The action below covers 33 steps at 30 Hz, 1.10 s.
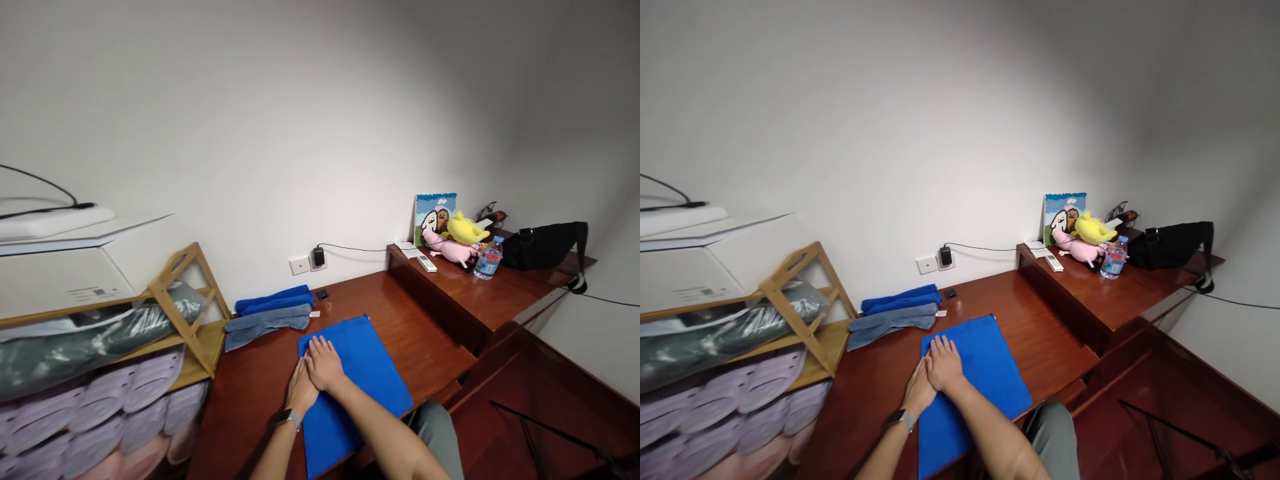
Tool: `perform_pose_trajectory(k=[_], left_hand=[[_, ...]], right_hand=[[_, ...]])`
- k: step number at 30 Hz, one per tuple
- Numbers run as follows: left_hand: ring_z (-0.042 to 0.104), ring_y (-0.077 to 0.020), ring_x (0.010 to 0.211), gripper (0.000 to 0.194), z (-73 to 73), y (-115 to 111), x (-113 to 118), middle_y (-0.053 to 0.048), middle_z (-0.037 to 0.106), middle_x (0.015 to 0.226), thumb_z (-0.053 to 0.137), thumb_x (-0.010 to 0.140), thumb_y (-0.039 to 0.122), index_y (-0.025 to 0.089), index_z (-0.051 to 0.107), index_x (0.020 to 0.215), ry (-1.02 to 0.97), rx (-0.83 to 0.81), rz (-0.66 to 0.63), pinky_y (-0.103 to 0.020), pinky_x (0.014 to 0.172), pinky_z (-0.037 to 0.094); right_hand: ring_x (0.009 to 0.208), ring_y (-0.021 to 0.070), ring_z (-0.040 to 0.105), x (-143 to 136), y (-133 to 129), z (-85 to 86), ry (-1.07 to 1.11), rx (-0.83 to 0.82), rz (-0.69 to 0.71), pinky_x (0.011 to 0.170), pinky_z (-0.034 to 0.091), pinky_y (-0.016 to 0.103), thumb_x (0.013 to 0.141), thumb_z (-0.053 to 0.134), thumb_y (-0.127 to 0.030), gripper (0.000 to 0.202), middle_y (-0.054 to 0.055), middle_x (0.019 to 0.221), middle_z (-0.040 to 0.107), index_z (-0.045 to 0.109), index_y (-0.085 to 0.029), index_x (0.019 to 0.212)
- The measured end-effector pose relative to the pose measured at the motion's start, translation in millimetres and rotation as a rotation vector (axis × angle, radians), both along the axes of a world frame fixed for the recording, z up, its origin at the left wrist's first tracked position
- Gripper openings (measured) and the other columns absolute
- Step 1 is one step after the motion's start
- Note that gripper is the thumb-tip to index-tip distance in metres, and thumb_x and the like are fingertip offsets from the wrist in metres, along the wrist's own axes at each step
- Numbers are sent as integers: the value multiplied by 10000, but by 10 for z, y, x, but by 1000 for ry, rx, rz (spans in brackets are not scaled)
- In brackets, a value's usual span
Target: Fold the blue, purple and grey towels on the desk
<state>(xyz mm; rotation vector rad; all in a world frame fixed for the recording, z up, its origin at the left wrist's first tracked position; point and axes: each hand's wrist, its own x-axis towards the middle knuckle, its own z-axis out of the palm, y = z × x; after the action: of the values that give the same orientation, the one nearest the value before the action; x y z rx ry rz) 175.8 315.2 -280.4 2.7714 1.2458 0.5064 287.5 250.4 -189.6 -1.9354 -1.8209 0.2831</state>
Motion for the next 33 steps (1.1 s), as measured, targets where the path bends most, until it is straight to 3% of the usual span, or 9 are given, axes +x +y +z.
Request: perform_pose_trajectory(k=[5,9,14,18,21,25,27,30,33], left_hand=[[475,-290,1552,602,-187,207,-27,-157,542,1626,376,1003,272,147,566,1559,18,17,3,-500,1288,389],[385,-292,1605,646,-281,159,-4,-169,432,1701,255,1075,375,105,435,1634,-8,-2,67,-534,1314,347],[335,-253,1629,666,-238,69,19,-123,364,1741,226,1097,445,131,382,1663,-33,-55,104,-486,1346,298],[332,-253,1629,676,-140,63,6,-116,368,1742,252,1098,482,140,374,1667,-94,-124,109,-487,1352,292],[366,-248,1613,667,-10,85,-17,-100,405,1729,278,1097,514,172,410,1654,-211,-173,124,-472,1326,358],[433,-230,1578,588,101,-39,-116,-71,489,1687,295,1101,460,223,532,1585,-334,-118,73,-450,1298,413],[454,-234,1566,557,40,-228,-215,-58,515,1669,334,1095,427,255,528,1588,-301,-47,6,-475,1304,406],[446,-240,1570,563,-181,-597,-403,-56,481,1689,351,1084,373,253,480,1619,-181,40,-46,-488,1301,411],[438,-244,1575,573,-374,-884,-546,-68,456,1698,322,1078,335,227,484,1616,-80,72,-53,-477,1290,425]], right_hand=[[1642,253,255,206,349,-261,-16,-86,23,1351,179,464,1140,243,-454,649,109,1733,356,398,-116,1672],[1658,225,200,802,312,-418,-88,-106,-2,1358,115,461,1130,264,-470,652,71,1758,289,333,-173,1706],[1670,216,146,1826,141,-391,-149,-263,-198,1352,80,417,1125,229,-436,667,59,1780,206,247,-157,1730],[1669,235,156,2217,-27,-295,-147,-322,-308,1348,119,424,1124,192,-408,672,86,1781,206,247,-108,1723],[1671,236,142,2046,-248,-242,-152,-223,-350,1357,111,427,1121,185,-371,664,91,1782,194,273,-85,1714],[1662,241,180,1318,-675,-278,-92,-41,-205,1366,144,454,1117,255,-357,636,69,1765,252,329,-131,1707],[1654,255,215,872,-880,-342,-33,-10,-82,1363,182,473,1123,295,-380,621,56,1756,282,351,-166,1703],[1640,247,266,296,-1076,-445,54,32,91,1359,219,459,1136,330,-416,605,36,1748,313,347,-217,1707],[1631,242,291,-11,-1119,-500,91,39,150,1358,226,454,1147,318,-422,591,44,1737,343,358,-218,1701]])
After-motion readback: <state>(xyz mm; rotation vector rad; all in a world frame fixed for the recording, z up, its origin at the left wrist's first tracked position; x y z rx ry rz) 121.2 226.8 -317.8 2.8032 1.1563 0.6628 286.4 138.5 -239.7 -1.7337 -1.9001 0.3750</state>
